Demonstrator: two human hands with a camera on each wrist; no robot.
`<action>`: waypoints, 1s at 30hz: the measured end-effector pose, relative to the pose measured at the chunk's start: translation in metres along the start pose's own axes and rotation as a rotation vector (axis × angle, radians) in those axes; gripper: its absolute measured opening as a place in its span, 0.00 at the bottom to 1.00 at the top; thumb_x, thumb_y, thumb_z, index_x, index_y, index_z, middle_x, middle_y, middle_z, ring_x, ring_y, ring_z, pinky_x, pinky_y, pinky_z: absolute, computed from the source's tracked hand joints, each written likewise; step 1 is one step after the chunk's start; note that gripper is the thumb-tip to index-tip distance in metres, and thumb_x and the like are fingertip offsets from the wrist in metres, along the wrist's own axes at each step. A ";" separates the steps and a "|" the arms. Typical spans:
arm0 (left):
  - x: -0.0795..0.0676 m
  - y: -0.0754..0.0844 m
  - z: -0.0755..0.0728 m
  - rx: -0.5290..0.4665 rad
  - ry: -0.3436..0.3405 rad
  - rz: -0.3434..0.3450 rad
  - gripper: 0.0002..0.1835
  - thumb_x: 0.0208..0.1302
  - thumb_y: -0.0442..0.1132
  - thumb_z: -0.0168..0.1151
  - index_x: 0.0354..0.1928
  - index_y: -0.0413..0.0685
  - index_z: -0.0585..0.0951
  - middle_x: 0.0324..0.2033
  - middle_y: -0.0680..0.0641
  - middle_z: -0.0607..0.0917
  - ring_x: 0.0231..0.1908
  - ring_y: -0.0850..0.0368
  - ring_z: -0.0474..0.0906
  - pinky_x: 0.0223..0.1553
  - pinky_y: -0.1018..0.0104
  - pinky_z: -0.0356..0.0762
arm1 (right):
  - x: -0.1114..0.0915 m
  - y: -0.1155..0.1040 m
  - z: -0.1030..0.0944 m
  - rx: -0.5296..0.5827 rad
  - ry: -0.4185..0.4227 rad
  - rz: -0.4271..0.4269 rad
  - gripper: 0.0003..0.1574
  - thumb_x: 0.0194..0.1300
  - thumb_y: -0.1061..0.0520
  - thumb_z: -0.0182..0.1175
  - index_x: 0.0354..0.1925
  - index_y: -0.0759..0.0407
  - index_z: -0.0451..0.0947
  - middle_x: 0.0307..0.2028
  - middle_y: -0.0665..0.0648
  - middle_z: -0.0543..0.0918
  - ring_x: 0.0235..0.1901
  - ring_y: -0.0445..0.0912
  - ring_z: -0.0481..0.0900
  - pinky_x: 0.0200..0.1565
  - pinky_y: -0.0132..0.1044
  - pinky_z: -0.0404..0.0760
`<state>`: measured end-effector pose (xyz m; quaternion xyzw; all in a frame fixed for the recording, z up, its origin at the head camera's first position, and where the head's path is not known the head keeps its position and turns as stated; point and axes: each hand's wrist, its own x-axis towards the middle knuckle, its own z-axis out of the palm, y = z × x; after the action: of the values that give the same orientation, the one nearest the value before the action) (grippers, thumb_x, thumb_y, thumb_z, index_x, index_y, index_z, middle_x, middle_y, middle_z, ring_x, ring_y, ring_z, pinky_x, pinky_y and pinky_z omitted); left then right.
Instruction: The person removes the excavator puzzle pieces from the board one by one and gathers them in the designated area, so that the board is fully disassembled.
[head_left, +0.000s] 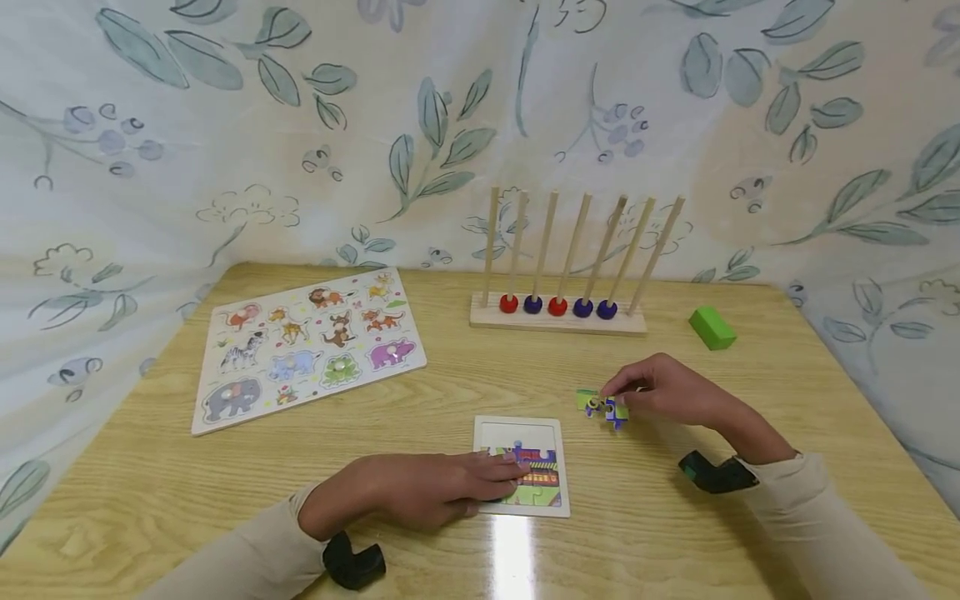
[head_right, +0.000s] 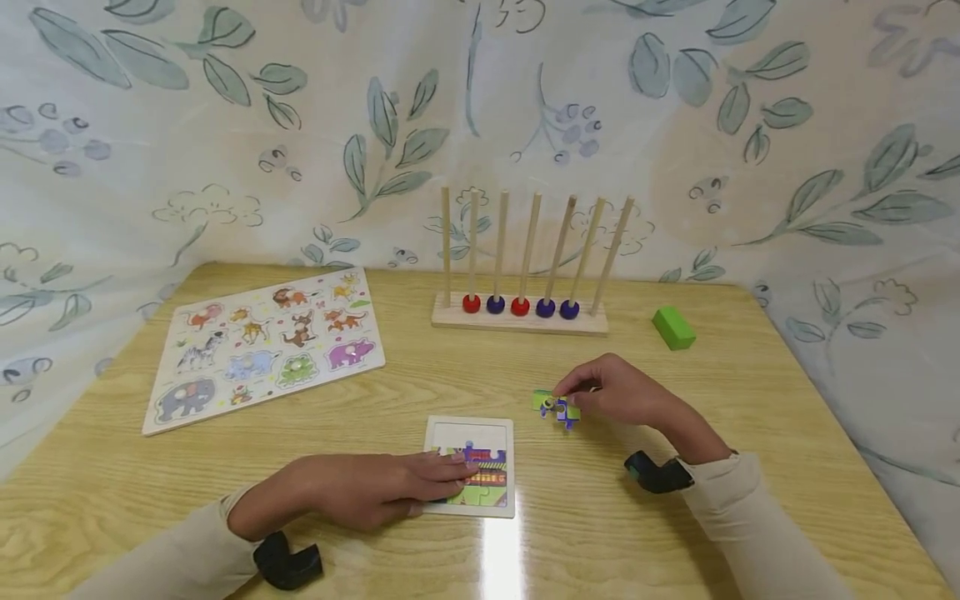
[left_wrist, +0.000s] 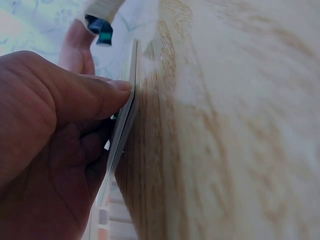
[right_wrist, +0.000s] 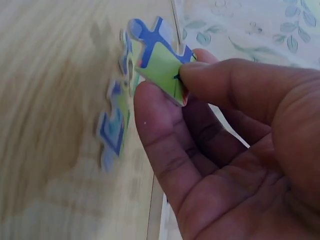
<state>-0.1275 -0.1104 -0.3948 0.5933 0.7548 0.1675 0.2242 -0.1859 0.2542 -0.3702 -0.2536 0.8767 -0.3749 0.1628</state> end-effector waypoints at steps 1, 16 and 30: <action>0.000 0.000 0.000 0.003 0.002 0.002 0.27 0.74 0.30 0.46 0.73 0.43 0.60 0.74 0.47 0.54 0.73 0.54 0.48 0.70 0.64 0.50 | -0.001 0.001 -0.002 -0.009 0.004 -0.002 0.12 0.65 0.69 0.58 0.44 0.64 0.85 0.44 0.58 0.85 0.37 0.41 0.78 0.35 0.33 0.79; -0.001 0.001 -0.001 -0.019 -0.002 -0.013 0.28 0.74 0.29 0.46 0.73 0.41 0.60 0.74 0.46 0.55 0.73 0.53 0.47 0.70 0.64 0.48 | -0.008 0.021 -0.022 -0.014 -0.010 0.038 0.11 0.66 0.68 0.58 0.44 0.64 0.84 0.45 0.59 0.85 0.42 0.40 0.80 0.39 0.34 0.81; 0.001 0.001 -0.002 -0.017 0.006 0.017 0.26 0.74 0.29 0.45 0.73 0.39 0.61 0.74 0.45 0.55 0.73 0.53 0.46 0.70 0.64 0.47 | -0.011 0.031 -0.029 -0.004 -0.047 0.124 0.11 0.66 0.67 0.57 0.45 0.68 0.82 0.42 0.59 0.83 0.33 0.40 0.75 0.35 0.34 0.79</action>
<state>-0.1280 -0.1092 -0.3924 0.5974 0.7488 0.1775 0.2256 -0.2008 0.2954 -0.3724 -0.2080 0.8873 -0.3565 0.2056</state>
